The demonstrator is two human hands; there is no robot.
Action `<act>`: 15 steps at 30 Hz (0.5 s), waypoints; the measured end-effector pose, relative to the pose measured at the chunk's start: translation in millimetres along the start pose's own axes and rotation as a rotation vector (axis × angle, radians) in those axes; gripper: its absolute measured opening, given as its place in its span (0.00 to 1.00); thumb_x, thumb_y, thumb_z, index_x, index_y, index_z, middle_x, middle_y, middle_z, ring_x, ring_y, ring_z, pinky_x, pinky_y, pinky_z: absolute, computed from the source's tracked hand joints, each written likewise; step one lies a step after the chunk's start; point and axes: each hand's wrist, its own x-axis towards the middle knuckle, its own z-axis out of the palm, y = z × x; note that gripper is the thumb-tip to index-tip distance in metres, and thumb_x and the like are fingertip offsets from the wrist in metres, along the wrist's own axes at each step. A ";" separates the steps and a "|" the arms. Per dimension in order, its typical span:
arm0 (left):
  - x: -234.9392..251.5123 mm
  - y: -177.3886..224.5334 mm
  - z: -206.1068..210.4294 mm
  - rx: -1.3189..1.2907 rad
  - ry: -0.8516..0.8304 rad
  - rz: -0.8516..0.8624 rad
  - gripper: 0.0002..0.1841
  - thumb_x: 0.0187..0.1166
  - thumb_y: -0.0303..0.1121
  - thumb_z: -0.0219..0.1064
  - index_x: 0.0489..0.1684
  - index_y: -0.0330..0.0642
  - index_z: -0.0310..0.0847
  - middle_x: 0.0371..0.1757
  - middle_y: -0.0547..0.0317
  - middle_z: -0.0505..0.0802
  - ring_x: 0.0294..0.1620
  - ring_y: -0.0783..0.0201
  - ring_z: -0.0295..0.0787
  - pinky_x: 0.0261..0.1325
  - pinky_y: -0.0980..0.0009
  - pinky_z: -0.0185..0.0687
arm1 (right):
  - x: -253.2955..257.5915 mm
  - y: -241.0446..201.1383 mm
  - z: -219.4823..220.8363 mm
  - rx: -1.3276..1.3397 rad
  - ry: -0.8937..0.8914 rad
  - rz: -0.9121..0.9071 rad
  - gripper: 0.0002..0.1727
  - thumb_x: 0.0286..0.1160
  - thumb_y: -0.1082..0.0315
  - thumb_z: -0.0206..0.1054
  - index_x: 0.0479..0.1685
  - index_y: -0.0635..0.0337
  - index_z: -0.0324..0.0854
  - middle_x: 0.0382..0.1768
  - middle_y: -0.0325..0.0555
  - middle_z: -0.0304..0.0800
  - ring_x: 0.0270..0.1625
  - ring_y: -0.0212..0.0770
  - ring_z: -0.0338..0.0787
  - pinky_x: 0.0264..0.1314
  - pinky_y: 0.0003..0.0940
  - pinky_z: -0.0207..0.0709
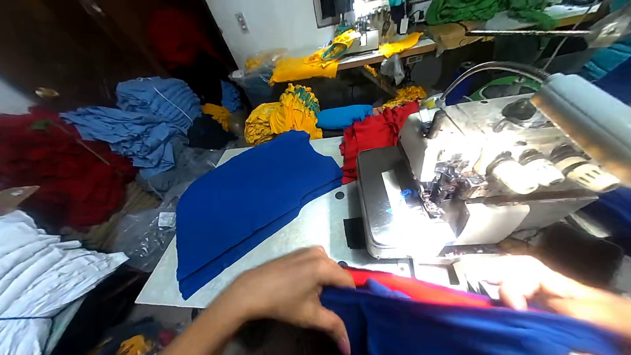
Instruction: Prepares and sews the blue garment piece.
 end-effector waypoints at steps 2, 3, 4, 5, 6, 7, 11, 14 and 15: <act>-4.6 18.5 -40.4 -0.099 0.127 0.091 0.16 0.80 0.51 0.68 0.36 0.48 0.89 0.32 0.76 0.91 0.38 0.85 0.81 0.48 0.82 0.72 | 3.1 -12.9 -9.2 -0.016 -0.044 0.014 0.24 0.73 0.45 0.71 0.37 0.61 0.81 0.54 0.45 0.85 0.67 0.32 0.80 0.70 0.32 0.73; -6.0 25.3 -54.3 -0.159 0.176 0.141 0.12 0.83 0.45 0.68 0.34 0.48 0.88 0.33 0.77 0.90 0.41 0.85 0.82 0.52 0.83 0.73 | 4.5 -22.4 -9.6 -0.002 -0.071 0.035 0.28 0.69 0.41 0.73 0.45 0.60 0.81 0.58 0.45 0.86 0.68 0.32 0.81 0.72 0.33 0.75; -5.4 25.1 -60.9 -0.179 0.214 0.145 0.10 0.82 0.41 0.68 0.33 0.49 0.88 0.33 0.76 0.89 0.42 0.83 0.82 0.52 0.82 0.75 | 4.9 -28.1 -5.9 0.034 -0.085 0.065 0.28 0.68 0.45 0.75 0.51 0.63 0.82 0.60 0.48 0.86 0.68 0.33 0.83 0.72 0.33 0.76; -3.2 17.1 -62.1 -0.146 0.218 0.092 0.10 0.82 0.40 0.68 0.33 0.49 0.88 0.37 0.74 0.89 0.46 0.82 0.83 0.52 0.83 0.77 | 5.2 -26.4 1.0 0.024 -0.082 0.118 0.27 0.71 0.52 0.75 0.56 0.67 0.81 0.58 0.48 0.87 0.65 0.29 0.83 0.69 0.29 0.77; -2.3 2.3 -58.7 -0.095 0.209 -0.007 0.09 0.81 0.41 0.67 0.36 0.49 0.90 0.44 0.73 0.88 0.52 0.81 0.83 0.56 0.84 0.81 | 4.9 -16.9 12.0 -0.016 -0.026 0.190 0.24 0.70 0.60 0.77 0.57 0.69 0.81 0.55 0.45 0.89 0.59 0.24 0.85 0.65 0.25 0.79; -3.9 -14.8 -53.3 -0.082 0.190 -0.116 0.09 0.82 0.40 0.66 0.40 0.49 0.90 0.49 0.71 0.87 0.56 0.79 0.82 0.58 0.82 0.81 | 4.8 -2.5 25.9 -0.045 0.061 0.272 0.20 0.67 0.67 0.77 0.55 0.68 0.83 0.50 0.38 0.91 0.53 0.19 0.87 0.60 0.21 0.82; -22.1 -36.8 -48.3 -0.354 0.149 -0.314 0.12 0.88 0.49 0.60 0.47 0.55 0.84 0.52 0.72 0.90 0.55 0.78 0.86 0.56 0.80 0.82 | -1.5 20.2 48.7 0.083 0.205 0.365 0.18 0.67 0.76 0.75 0.56 0.58 0.81 0.50 0.24 0.92 0.53 0.18 0.89 0.60 0.23 0.86; -23.3 -27.6 -53.0 -0.374 0.146 -0.224 0.17 0.88 0.51 0.59 0.42 0.51 0.87 0.48 0.69 0.90 0.55 0.75 0.86 0.57 0.79 0.83 | -2.0 24.4 47.6 0.011 0.112 0.325 0.14 0.71 0.74 0.72 0.54 0.70 0.84 0.47 0.39 0.93 0.51 0.20 0.89 0.58 0.21 0.84; -21.2 -22.7 -57.7 -0.367 0.161 -0.155 0.18 0.88 0.51 0.59 0.38 0.49 0.88 0.47 0.69 0.90 0.55 0.73 0.86 0.60 0.76 0.83 | 0.3 24.3 45.5 0.003 0.069 0.278 0.12 0.72 0.72 0.71 0.50 0.70 0.85 0.45 0.43 0.92 0.49 0.21 0.88 0.56 0.21 0.83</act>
